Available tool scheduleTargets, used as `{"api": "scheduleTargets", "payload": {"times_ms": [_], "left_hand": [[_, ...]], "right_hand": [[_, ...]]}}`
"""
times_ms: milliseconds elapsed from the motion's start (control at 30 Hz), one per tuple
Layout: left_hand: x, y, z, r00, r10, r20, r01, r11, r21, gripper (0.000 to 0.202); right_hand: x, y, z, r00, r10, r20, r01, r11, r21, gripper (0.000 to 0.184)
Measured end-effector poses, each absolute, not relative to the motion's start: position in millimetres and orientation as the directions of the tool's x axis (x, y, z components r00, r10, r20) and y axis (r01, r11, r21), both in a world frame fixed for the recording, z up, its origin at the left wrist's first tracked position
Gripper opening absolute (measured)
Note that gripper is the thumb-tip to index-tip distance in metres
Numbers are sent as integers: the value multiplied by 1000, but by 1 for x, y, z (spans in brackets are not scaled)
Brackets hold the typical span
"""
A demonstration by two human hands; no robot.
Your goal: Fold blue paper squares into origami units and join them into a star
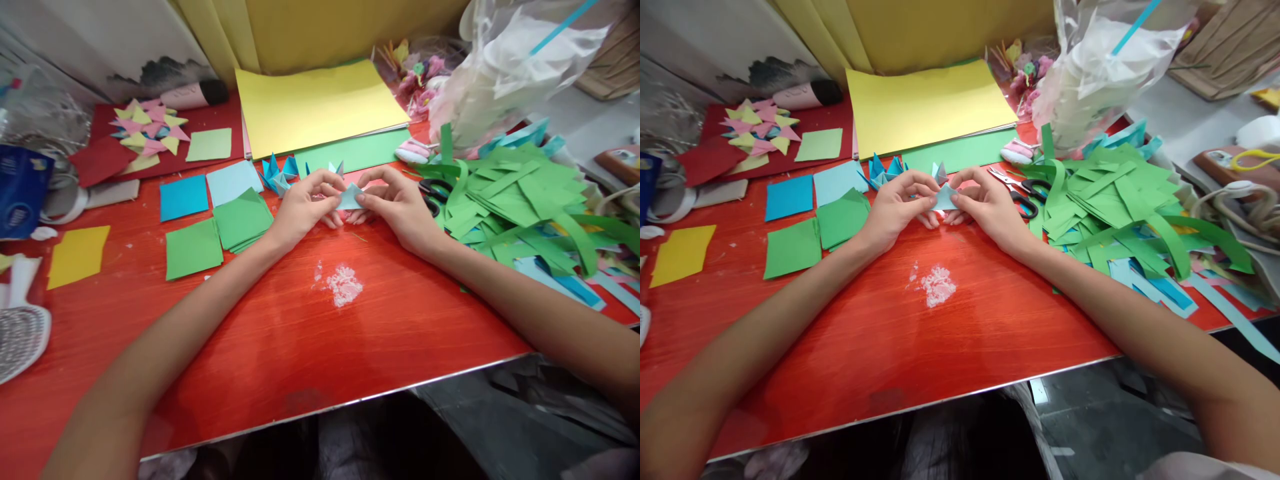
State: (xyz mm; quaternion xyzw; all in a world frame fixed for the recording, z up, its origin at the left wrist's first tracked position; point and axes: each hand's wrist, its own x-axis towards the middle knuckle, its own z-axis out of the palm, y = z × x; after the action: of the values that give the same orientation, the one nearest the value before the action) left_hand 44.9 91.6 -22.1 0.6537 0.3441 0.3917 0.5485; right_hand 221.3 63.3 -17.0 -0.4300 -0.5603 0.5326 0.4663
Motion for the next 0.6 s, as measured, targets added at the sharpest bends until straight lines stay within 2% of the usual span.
{"api": "scheduleTargets", "payload": {"times_ms": [300,600], "left_hand": [[44,95,-24,432,892,131,2,-147,989,13],[45,95,-24,399,905,146,20,-167,986,17]], "right_hand": [[223,66,-19,-158,986,53,-76,41,-996,5],[223,68,-22,-129,991,47,-191,22,-981,4]]}}
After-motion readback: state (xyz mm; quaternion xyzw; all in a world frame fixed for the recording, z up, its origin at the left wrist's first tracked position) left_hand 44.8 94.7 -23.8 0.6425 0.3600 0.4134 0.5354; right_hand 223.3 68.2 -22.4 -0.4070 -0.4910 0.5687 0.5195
